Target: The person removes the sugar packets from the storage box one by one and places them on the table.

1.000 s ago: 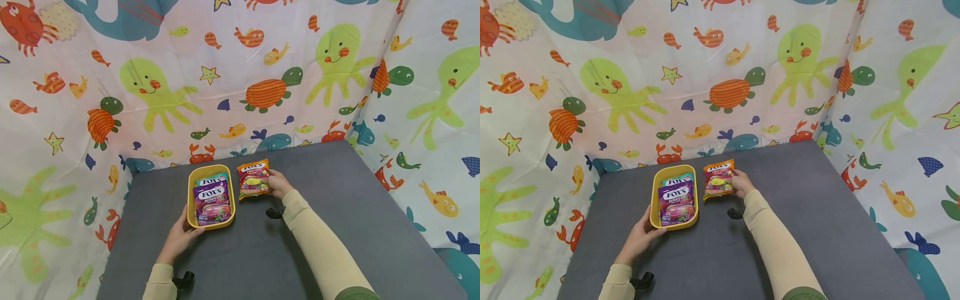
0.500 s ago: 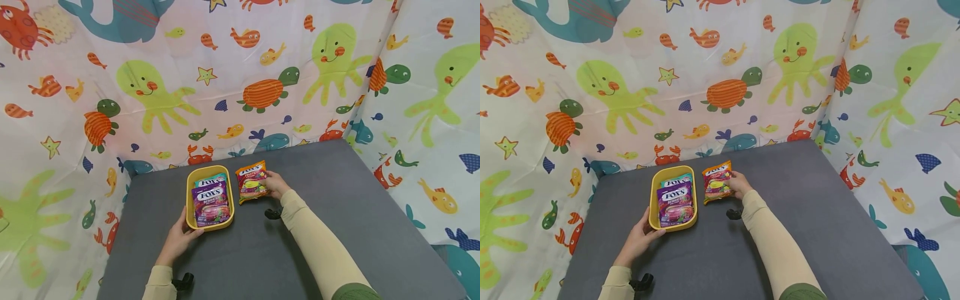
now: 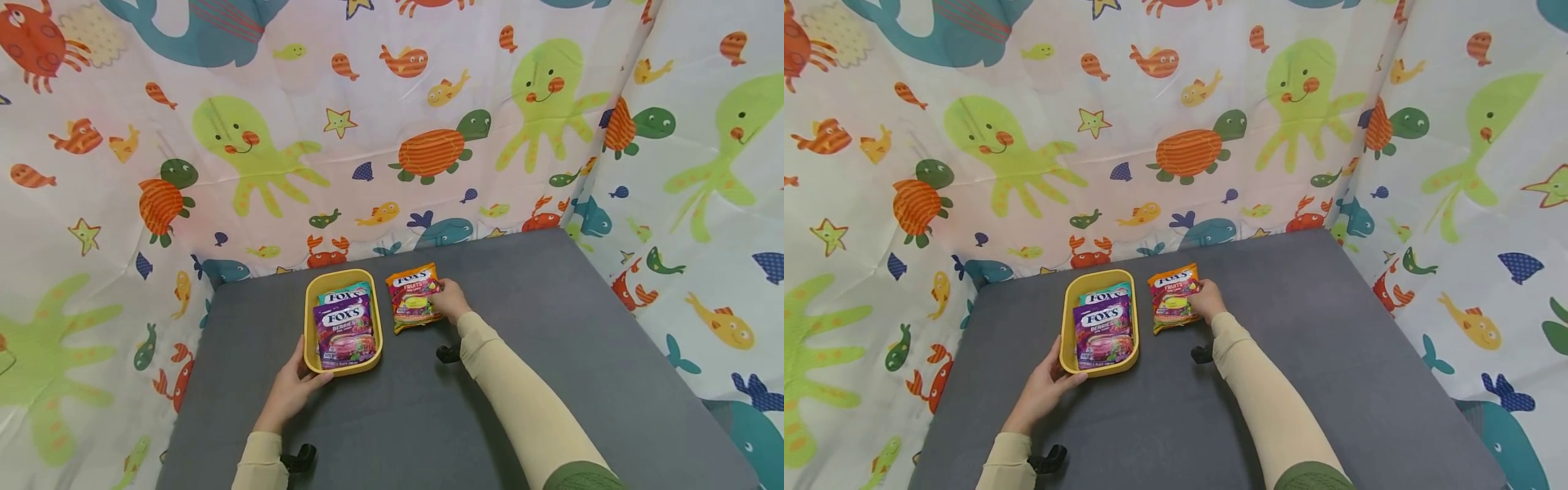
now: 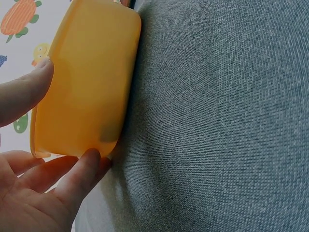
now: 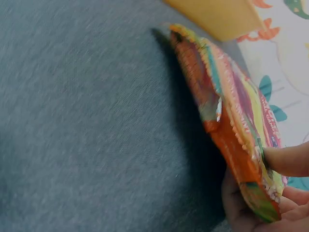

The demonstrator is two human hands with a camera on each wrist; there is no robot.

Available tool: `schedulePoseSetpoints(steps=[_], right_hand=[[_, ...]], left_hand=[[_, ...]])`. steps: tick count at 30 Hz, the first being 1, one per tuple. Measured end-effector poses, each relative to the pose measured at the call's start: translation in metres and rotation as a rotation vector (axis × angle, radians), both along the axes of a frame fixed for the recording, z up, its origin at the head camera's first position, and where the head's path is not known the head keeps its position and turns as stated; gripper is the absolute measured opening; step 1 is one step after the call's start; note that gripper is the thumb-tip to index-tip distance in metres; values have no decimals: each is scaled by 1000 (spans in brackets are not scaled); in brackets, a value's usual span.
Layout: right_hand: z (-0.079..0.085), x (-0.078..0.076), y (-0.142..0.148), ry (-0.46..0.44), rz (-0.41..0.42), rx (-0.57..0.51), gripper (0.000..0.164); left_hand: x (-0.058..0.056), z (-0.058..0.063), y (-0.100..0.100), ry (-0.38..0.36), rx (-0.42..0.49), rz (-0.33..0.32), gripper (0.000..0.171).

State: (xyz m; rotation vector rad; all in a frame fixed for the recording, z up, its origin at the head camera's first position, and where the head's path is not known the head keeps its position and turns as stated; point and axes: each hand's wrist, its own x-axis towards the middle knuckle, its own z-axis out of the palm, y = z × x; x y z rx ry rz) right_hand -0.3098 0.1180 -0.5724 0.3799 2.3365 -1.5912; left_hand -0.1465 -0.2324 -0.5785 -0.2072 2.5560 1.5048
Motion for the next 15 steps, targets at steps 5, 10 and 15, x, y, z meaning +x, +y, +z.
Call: schedulePoseSetpoints(steps=[5, 10, 15], right_hand=[[4, 1, 0, 50, 27, 183, 57], [6, 6, 1, 123, 45, 318, 55], [4, 10, 6, 179, 57, 388, 49]], left_hand=[[-1, 1, 0, 11, -5, 2, 102], [0, 0, 0, 8, -3, -1, 101], [-1, -1, 1, -1, -13, 5, 102]])
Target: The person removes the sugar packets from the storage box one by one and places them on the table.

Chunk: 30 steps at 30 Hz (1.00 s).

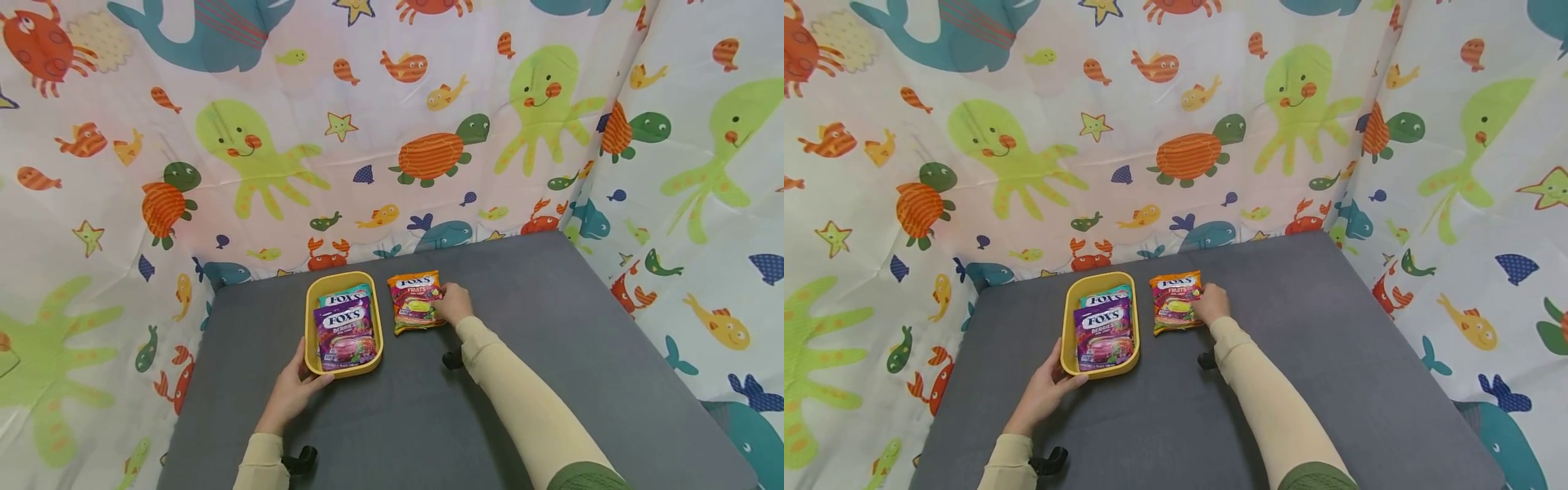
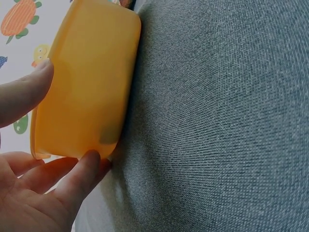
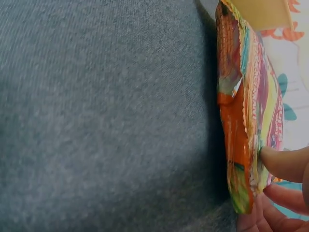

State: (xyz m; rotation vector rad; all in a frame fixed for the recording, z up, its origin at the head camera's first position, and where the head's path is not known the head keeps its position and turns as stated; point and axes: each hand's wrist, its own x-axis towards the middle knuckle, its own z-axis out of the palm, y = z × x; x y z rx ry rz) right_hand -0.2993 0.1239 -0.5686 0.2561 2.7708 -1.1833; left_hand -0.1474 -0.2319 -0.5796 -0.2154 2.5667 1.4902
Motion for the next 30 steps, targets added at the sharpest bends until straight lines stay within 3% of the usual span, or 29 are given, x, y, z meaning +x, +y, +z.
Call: schedulePoseSetpoints(steps=[11, 19, 30], right_hand=[[5, 1, 1, 23, 4, 25, 47], [31, 7, -13, 101, 40, -11, 47], [66, 13, -37, 132, 82, -53, 46]], left_hand=[[-2, -2, 0, 8, -2, -3, 105], [-1, 1, 0, 5, -1, -3, 103], [1, 3, 1, 23, 8, -17, 100]])
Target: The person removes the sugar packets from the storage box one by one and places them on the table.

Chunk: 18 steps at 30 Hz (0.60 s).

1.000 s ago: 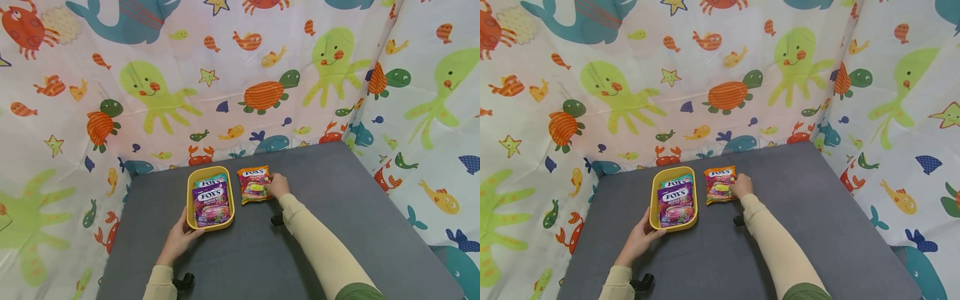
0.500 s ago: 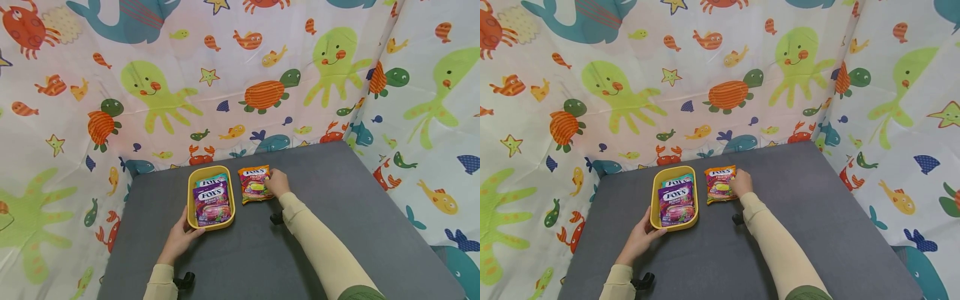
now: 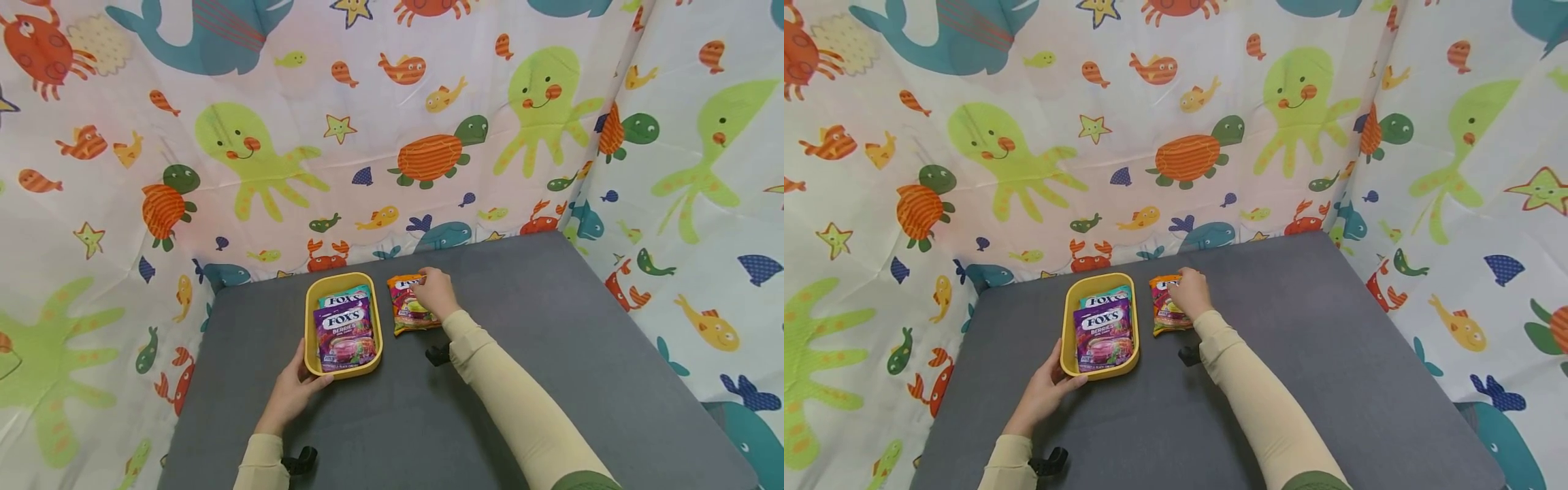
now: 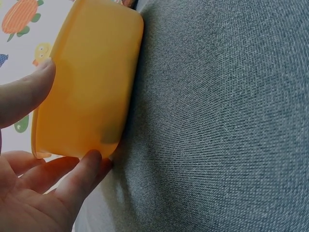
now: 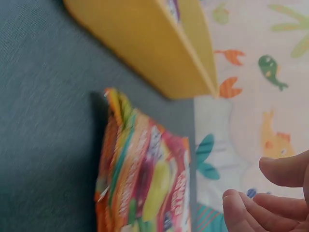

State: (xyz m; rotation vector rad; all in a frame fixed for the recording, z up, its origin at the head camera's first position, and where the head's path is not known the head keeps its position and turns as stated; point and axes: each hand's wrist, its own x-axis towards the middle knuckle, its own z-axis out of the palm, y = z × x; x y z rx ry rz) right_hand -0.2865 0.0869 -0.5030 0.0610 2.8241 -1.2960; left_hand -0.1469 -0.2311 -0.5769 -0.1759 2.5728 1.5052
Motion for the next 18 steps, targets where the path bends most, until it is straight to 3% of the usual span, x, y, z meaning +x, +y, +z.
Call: schedulePoseSetpoints(steps=[8, 18], right_hand=[[19, 8, -17, 33, 32, -18, 44], [24, 14, -48, 84, 111, -40, 50]], left_hand=[[-2, 0, 1, -5, 10, 0, 102], [0, 0, -3, 8, 20, -1, 102]])
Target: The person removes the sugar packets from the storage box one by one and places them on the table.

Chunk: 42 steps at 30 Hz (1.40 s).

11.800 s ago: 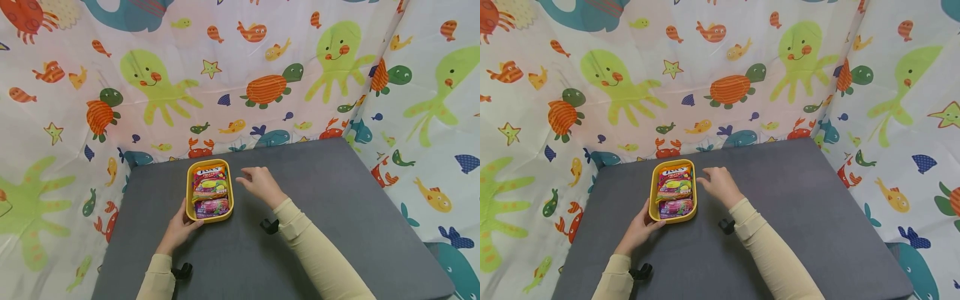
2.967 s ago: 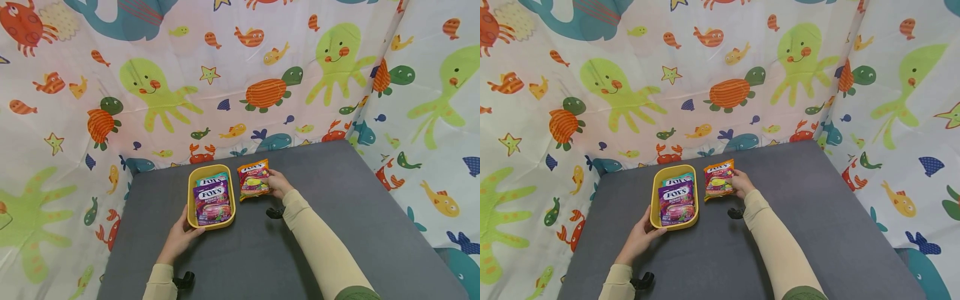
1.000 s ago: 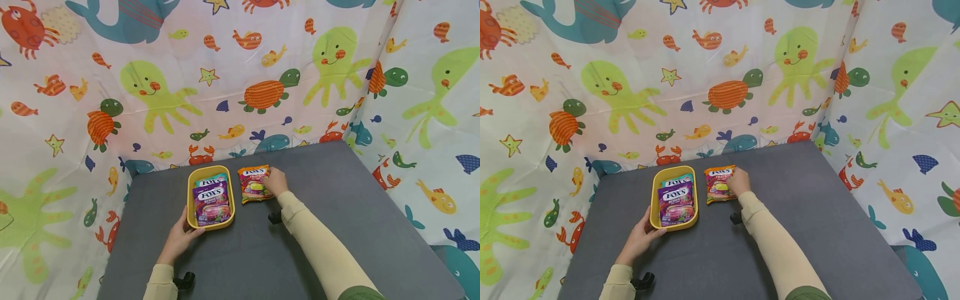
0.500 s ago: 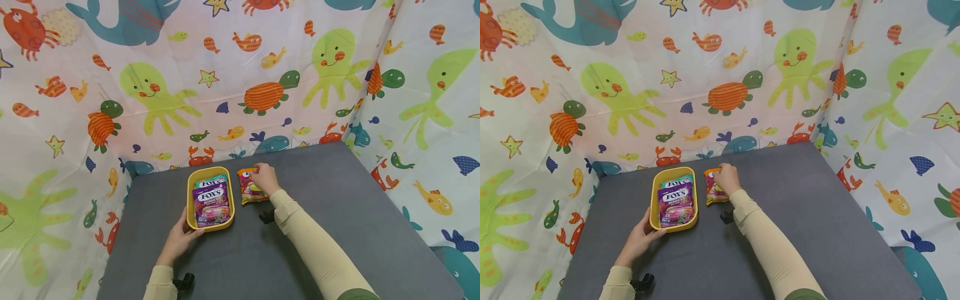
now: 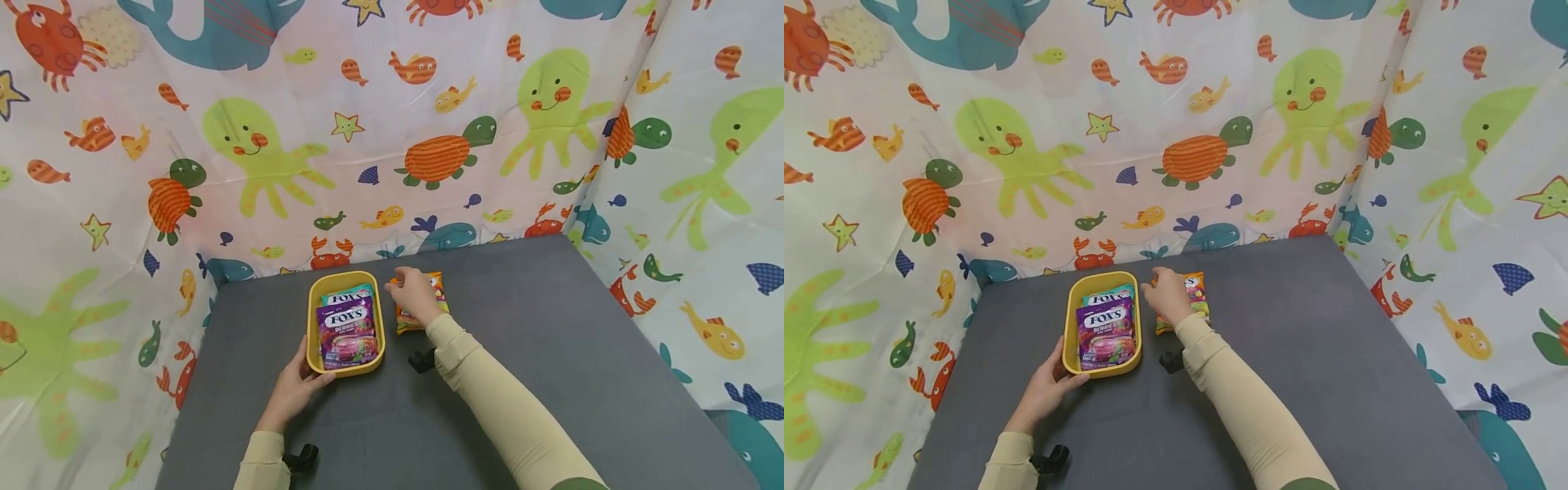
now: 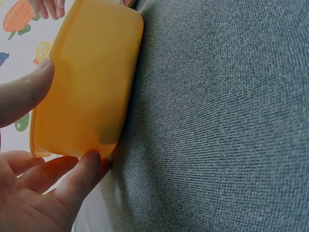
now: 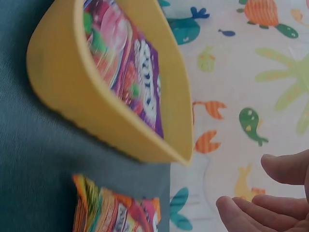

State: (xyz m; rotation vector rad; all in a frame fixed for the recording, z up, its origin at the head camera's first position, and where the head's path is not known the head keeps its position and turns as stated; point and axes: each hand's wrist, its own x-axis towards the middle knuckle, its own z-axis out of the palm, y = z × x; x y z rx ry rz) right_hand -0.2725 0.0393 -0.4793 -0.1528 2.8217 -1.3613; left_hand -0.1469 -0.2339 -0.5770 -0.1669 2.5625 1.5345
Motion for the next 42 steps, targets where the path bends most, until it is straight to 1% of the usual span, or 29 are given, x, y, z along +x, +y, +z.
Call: schedulePoseSetpoints(steps=[5, 10, 13, 17, 21, 23, 26, 29, 33, 36, 42], right_hand=[[4, 7, -15, -18, 45, -14, 50], [4, 13, -29, -31, 106, 43, 43], [3, 18, -40, -49, 152, 77, 45], [-1, 25, -56, -68, 199, 122, 56], [-6, 32, -70, -84, 201, 169, 56], [-8, 35, -76, -124, 199, 167, 49], [-13, 40, -81, -189, 195, 162, 35], [-17, 44, -86, -239, 188, 153, 27], [-22, 47, -91, -238, 180, 172, 29], [-26, 46, -94, -209, 178, 205, 33], [-30, 42, -95, -196, 176, 282, 28]], left_hand=[[0, -3, 0, -2, 0, 9, 102], [1, -3, 0, -8, 7, 6, 102], [1, -1, -2, -21, 7, 14, 102], [2, -1, -3, -20, 1, 18, 101], [0, -2, -2, -5, -3, 7, 102], [0, -3, -1, -3, -2, 9, 102], [1, -4, 0, 1, 5, 5, 101], [1, -5, -1, -1, 8, 2, 100], [3, -5, -1, -3, 3, 4, 100], [3, -5, -1, 0, 0, 8, 100], [1, -5, -1, 0, -8, 1, 101]])
